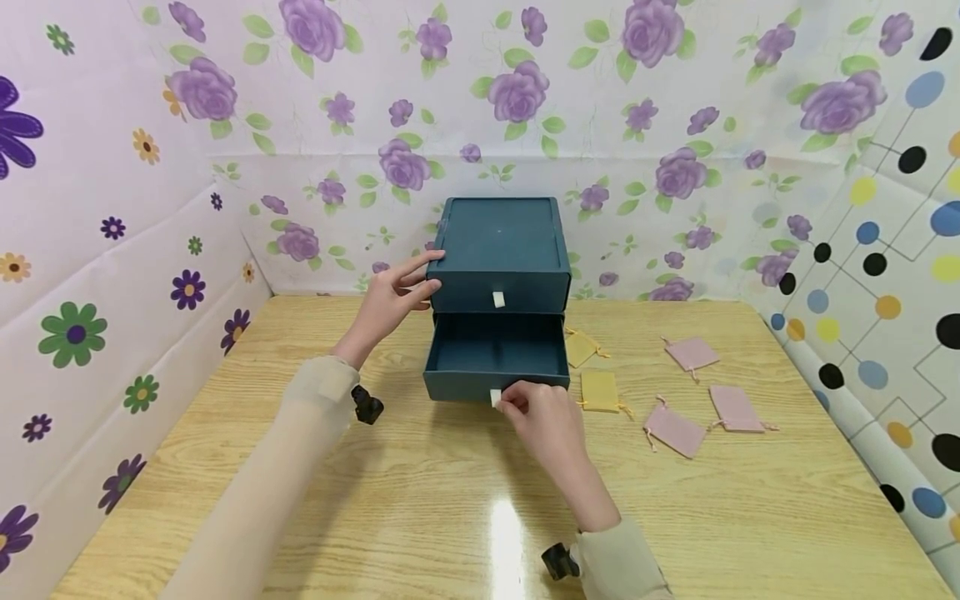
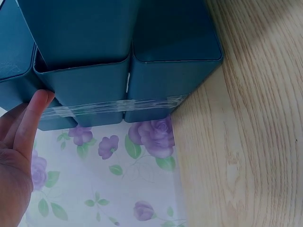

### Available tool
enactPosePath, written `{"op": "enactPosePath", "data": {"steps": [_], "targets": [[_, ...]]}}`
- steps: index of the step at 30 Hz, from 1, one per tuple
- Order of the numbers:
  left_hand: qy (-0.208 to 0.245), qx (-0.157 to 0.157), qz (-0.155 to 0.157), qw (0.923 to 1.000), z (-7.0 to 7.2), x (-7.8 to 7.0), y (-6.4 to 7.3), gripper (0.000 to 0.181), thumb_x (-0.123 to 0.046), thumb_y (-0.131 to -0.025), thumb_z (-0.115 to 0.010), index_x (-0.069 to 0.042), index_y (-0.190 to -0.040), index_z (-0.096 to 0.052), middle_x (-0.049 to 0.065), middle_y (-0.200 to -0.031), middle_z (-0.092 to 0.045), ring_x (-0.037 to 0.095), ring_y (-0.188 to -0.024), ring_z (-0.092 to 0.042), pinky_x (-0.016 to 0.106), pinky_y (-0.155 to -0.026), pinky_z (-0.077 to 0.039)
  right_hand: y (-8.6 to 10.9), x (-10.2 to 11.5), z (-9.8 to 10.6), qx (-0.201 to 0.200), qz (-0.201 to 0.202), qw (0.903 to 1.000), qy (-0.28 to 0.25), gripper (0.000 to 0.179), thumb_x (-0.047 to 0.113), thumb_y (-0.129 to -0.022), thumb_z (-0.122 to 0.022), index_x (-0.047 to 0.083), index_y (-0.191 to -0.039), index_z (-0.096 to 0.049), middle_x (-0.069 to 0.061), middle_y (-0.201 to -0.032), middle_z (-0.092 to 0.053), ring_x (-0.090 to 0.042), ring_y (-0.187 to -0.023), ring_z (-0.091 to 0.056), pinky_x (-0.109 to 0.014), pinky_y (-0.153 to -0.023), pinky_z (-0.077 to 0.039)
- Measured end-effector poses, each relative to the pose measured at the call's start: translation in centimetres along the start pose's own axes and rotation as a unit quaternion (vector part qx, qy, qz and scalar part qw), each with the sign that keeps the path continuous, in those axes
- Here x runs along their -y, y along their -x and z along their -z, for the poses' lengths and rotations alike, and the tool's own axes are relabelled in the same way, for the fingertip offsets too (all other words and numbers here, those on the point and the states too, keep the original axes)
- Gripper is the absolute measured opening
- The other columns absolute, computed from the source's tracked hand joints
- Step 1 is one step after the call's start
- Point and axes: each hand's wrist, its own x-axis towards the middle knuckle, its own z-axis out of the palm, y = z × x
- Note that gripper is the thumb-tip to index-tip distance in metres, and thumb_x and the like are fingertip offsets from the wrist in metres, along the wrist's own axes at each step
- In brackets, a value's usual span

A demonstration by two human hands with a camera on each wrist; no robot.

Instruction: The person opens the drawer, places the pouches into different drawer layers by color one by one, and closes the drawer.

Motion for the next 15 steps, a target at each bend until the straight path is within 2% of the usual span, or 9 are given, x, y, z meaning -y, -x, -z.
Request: {"op": "enactPosePath", "data": {"steps": [15], "targets": [[-0.007,-0.003,-0.016,0.9998,-0.09,0.06,-0.01,0.045,-0.018,-0.099,-0.061,-0.019,-0.144,-0.054,0.009,-0.155,-0.045,0.031,-0.135,-0.053,0.048,-0.086,-0.061,0.78,0.15,0.43,0.015,0.002,0.9998,-0.013,0.006,0.020,-0.086,-0.077,0.015,-0.083,-0.077,0.001,-0.078,-0.076,-0.005,-0.064,-0.062,-0.022,-0.060,-0.053]]}}
